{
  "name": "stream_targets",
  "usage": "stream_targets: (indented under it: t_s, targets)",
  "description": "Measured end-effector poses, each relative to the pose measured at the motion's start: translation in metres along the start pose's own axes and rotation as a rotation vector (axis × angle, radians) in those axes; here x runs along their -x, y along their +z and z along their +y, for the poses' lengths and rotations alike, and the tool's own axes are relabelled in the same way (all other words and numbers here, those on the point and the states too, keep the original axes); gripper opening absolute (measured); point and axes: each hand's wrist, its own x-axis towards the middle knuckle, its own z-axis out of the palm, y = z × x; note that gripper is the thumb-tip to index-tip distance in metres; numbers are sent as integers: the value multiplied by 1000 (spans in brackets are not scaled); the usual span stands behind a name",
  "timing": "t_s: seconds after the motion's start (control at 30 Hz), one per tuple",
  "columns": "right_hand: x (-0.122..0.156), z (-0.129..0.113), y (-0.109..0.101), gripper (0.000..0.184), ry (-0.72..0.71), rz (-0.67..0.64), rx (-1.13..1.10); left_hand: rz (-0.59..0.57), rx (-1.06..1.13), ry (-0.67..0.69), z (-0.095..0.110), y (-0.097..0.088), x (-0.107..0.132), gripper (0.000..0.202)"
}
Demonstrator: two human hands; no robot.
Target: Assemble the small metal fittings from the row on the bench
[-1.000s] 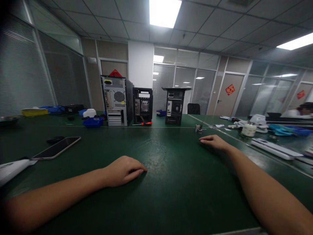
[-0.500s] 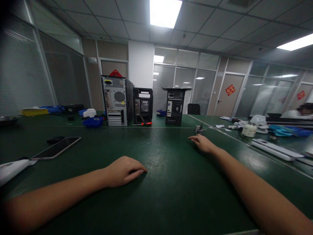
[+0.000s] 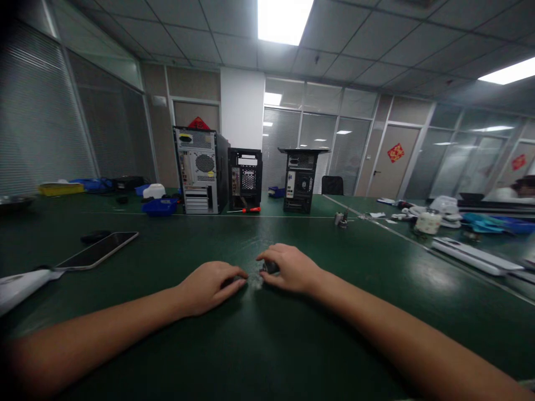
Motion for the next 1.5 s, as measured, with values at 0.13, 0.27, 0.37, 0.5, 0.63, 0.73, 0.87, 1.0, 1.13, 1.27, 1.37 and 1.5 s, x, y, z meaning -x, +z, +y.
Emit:
stream_targets:
  t_s: [0.13, 0.27, 0.37, 0.5, 0.63, 0.73, 0.87, 1.0, 1.13, 1.27, 1.37, 1.5]
  targets:
    - [1, -17, 5, 36, -162, 2, 39, -67, 44, 130, 0, 0, -2, 29]
    - [6, -15, 10, 34, -269, 46, 58, -56, 41, 186, 0, 4, -8, 24]
    - [8, -11, 13, 34, -320, 71, 50, -43, 40, 190, -2, 10, -12, 22]
    - [9, -3, 17, 38, -349, 90, 68, -49, 47, 185, -4, 14, -15, 20]
    - [11, 6, 19, 37, -332, 127, 106, -19, 4, 132, -2, 16, -14, 22]
    - [11, 9, 18, 36, -306, 137, 118, 10, -12, 116, -3, 17, -12, 24]
    - [9, 8, 18, 35, -283, 126, 139, 24, -14, 102, -4, 14, -9, 22]
    - [9, 6, 15, 35, -173, 129, 74, 27, -15, 66, -3, 12, -8, 21]
    - [9, 1, 12, 31, -137, 83, -82, 33, 7, 61, -3, 13, -8, 21]
    - [10, -9, 8, 25, -172, -1, -170, 39, 12, 89, -3, 14, -9, 21]
    - [10, -12, 6, 28, -200, -59, -127, 26, 17, 106, -2, 13, -10, 20]
    - [10, -11, 11, 27, -219, -59, -12, 2, 36, 138, -1, 14, -12, 19]
